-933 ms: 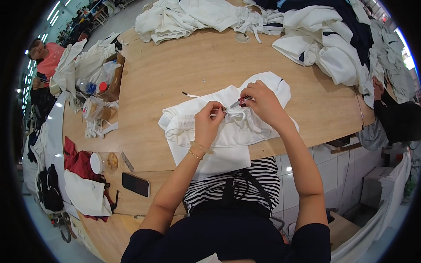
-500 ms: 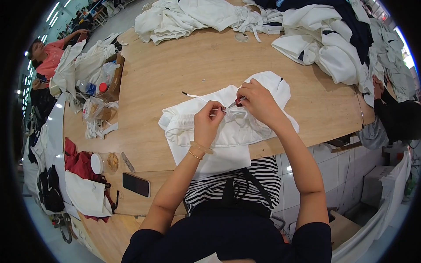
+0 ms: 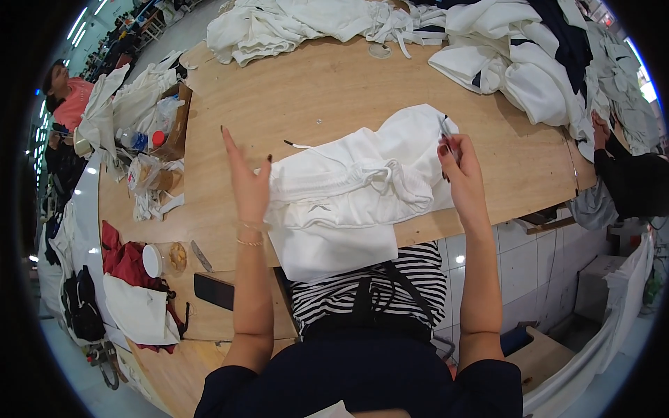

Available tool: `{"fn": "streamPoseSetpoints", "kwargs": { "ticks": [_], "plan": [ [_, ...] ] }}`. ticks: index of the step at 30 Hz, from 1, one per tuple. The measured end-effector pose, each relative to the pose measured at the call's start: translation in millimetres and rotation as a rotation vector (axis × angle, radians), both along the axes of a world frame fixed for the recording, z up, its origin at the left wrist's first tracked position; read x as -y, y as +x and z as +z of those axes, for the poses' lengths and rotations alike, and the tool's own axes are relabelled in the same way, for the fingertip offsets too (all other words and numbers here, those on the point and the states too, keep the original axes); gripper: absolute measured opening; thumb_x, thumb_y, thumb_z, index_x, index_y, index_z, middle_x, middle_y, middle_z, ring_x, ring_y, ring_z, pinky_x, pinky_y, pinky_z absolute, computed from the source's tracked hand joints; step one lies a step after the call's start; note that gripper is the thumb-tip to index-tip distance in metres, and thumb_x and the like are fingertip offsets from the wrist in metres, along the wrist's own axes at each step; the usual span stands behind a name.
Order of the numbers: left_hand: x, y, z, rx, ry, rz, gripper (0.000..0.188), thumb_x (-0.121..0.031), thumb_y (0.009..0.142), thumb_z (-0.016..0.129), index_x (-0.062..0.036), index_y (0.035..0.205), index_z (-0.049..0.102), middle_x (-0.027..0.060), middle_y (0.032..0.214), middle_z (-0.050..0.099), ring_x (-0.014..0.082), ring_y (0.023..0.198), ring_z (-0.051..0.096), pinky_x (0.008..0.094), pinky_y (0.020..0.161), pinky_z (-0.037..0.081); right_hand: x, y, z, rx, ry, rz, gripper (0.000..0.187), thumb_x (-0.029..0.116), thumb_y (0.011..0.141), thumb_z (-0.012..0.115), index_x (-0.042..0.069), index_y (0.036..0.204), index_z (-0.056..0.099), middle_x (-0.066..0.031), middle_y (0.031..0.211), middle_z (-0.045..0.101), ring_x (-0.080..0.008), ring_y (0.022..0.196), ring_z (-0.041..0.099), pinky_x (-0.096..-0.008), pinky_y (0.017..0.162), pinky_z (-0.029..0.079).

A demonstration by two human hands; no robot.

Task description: Trimming excess threads from the waistband and drawstring of a pair of white shorts using thread snips.

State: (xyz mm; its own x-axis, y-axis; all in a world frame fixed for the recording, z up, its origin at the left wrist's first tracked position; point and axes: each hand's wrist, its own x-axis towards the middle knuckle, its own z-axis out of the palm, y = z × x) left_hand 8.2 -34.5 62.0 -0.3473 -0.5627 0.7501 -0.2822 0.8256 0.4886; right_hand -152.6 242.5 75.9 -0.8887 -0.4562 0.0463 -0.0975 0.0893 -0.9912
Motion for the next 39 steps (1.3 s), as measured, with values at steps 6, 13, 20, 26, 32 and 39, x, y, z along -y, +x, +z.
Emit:
{"fn": "streamPoseSetpoints", "kwargs": {
  "ticks": [6,13,20,26,32,39],
  "plan": [
    [-27.4,13.6,-4.5,0.106,0.460,-0.419,0.009,-0.004,0.085,0.057,0.0010,0.090,0.063,0.0118,0.099,0.063,0.0243,0.092,0.062,0.0318,0.078,0.048,-18.4,31.9,-12.0,0.254,-0.029,-0.086,0.012,0.017,0.095,0.053,0.005,0.094,0.054,0.0059,0.072,0.044,-0.0029,0.059,0.035,-0.0189,0.053,0.029],
    [-133.5,-21.2,-28.8,0.269,0.835,-0.702,0.025,-0.003,0.080,0.068,-0.0040,0.104,0.063,0.0042,0.103,0.056,0.0081,0.068,0.055,0.0210,0.057,0.044,-21.0,43.5,-2.4,0.387,-0.140,-0.008,0.022,0.024,0.098,0.051,0.002,0.096,0.056,0.0050,0.069,0.044,-0.0031,0.059,0.037,-0.0196,0.052,0.031],
    [-137.0,-26.1,-35.4,0.110,1.040,-0.689,0.015,-0.002,0.086,0.061,-0.0005,0.100,0.061,0.0049,0.094,0.065,0.0079,0.061,0.053,0.0218,0.057,0.045,-4.9,38.6,17.9,-0.129,0.168,0.019,0.019,0.015,0.088,0.062,0.000,0.098,0.061,0.0004,0.076,0.058,-0.0060,0.072,0.049,-0.0208,0.061,0.040],
    [-137.0,-23.2,-39.6,-0.005,1.211,-0.765,0.009,-0.002,0.089,0.058,0.0026,0.097,0.060,0.0068,0.084,0.068,0.0074,0.068,0.060,0.0208,0.062,0.049,30.7,43.4,-24.9,0.044,0.211,0.081,0.021,0.015,0.083,0.065,-0.004,0.089,0.063,-0.0063,0.072,0.063,-0.0086,0.067,0.052,-0.0252,0.061,0.043],
    [-122.8,-21.1,-42.9,0.012,1.236,-0.795,0.008,-0.001,0.090,0.057,0.0033,0.097,0.059,0.0067,0.089,0.066,0.0101,0.077,0.061,0.0221,0.071,0.051,31.9,39.5,-26.5,0.089,0.111,-0.095,0.018,0.012,0.087,0.058,-0.005,0.089,0.066,-0.0040,0.076,0.066,-0.0064,0.070,0.053,-0.0238,0.063,0.043],
    [-119.5,-22.1,-34.4,-0.020,1.264,-0.816,0.018,0.003,0.089,0.056,0.0023,0.106,0.056,0.0081,0.101,0.063,0.0127,0.083,0.062,0.0241,0.075,0.052,12.0,37.6,-24.8,0.075,-0.013,-0.140,0.016,0.012,0.086,0.061,-0.003,0.083,0.063,0.0000,0.069,0.059,-0.0059,0.067,0.051,-0.0219,0.062,0.040]
  ]
}}
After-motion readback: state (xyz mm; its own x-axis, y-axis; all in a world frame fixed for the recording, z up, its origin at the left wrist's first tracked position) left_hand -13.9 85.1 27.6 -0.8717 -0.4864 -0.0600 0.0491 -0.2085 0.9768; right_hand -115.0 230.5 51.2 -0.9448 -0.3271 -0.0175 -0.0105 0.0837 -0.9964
